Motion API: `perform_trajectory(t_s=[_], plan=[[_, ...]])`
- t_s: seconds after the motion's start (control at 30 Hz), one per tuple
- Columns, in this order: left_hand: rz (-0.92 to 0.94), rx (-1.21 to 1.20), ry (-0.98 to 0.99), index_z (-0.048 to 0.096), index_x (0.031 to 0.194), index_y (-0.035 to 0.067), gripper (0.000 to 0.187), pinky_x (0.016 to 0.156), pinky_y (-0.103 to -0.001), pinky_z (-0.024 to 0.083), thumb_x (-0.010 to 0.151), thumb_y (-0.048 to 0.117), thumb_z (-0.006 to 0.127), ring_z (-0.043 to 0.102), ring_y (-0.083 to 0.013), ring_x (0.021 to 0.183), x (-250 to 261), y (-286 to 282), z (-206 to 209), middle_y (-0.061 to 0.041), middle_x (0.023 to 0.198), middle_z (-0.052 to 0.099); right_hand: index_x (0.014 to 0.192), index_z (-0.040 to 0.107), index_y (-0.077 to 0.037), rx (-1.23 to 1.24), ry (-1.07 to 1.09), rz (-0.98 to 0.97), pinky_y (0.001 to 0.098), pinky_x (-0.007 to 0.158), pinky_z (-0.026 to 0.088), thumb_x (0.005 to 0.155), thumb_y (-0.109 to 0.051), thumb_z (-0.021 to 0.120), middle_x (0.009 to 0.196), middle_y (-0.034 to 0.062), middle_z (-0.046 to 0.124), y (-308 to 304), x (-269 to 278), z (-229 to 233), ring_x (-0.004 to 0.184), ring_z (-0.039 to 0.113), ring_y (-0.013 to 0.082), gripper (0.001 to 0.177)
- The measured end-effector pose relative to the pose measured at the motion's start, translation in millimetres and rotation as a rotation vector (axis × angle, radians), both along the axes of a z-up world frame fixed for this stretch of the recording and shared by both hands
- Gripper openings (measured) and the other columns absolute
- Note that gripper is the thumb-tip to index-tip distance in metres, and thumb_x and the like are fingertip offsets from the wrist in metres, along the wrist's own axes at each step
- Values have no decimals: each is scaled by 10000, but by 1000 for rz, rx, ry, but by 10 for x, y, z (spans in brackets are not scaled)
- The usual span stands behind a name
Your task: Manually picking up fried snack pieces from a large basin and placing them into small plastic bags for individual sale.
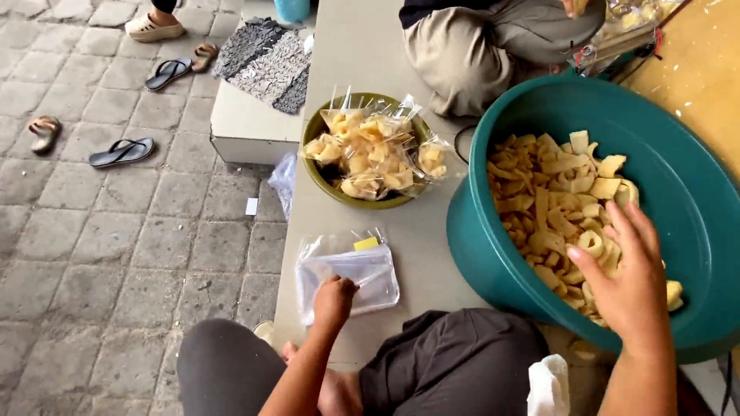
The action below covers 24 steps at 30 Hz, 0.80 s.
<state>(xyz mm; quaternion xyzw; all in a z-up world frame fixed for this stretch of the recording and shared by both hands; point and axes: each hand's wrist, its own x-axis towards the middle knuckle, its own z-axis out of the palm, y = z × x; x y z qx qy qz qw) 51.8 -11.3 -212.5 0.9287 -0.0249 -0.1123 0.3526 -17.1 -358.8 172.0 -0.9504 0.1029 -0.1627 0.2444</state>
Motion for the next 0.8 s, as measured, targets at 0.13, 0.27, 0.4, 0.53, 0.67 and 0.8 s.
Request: perform_trajectory(t_s=[0.13,0.27,0.4,0.53,0.67,0.8], plan=[[109,-234,179,798,1068,78,325,784,-392,496,1000,340,618,673,-263,874,53,118,119,-30,1031,670,1450,569,44,-173,-217,67,574,1002,507,988,-252,649,1574,299,438,84,-20,-306,1412,431,472,555],[-37,-413,120,813,991,102,307,851,-335,532,989,346,627,722,-205,970,-88,154,770,-14,1102,753,1227,642,16,-35,-341,412,463,1178,463,912,-2,652,1317,217,622,727,29,-516,1288,563,359,316],[-359,-943,273,729,974,106,332,817,-308,496,1048,356,522,647,-175,938,-315,167,1509,-54,1104,708,1530,439,-206,96,179,691,461,1099,411,815,-145,822,1262,19,551,1123,148,-889,1209,530,232,813],[-372,-1050,327,542,1459,83,845,1084,-417,490,921,718,398,634,-263,1293,-427,300,2223,-110,1511,580,1387,607,-167,354,161,671,290,794,585,880,-42,738,793,-25,728,1357,216,-1057,733,681,126,538],[-240,-1063,345,549,1446,27,533,1081,-373,527,997,313,552,685,-218,1241,-421,175,2198,-105,1421,663,1391,599,-141,312,116,704,291,740,585,893,-41,728,772,-22,701,1435,191,-953,704,647,123,524],[-92,-1037,124,777,940,58,218,831,-299,587,965,242,661,727,-146,875,-366,66,2069,-52,908,801,1246,690,-161,202,-7,807,310,743,579,893,-34,721,1045,56,698,1430,138,-870,851,708,186,376]])
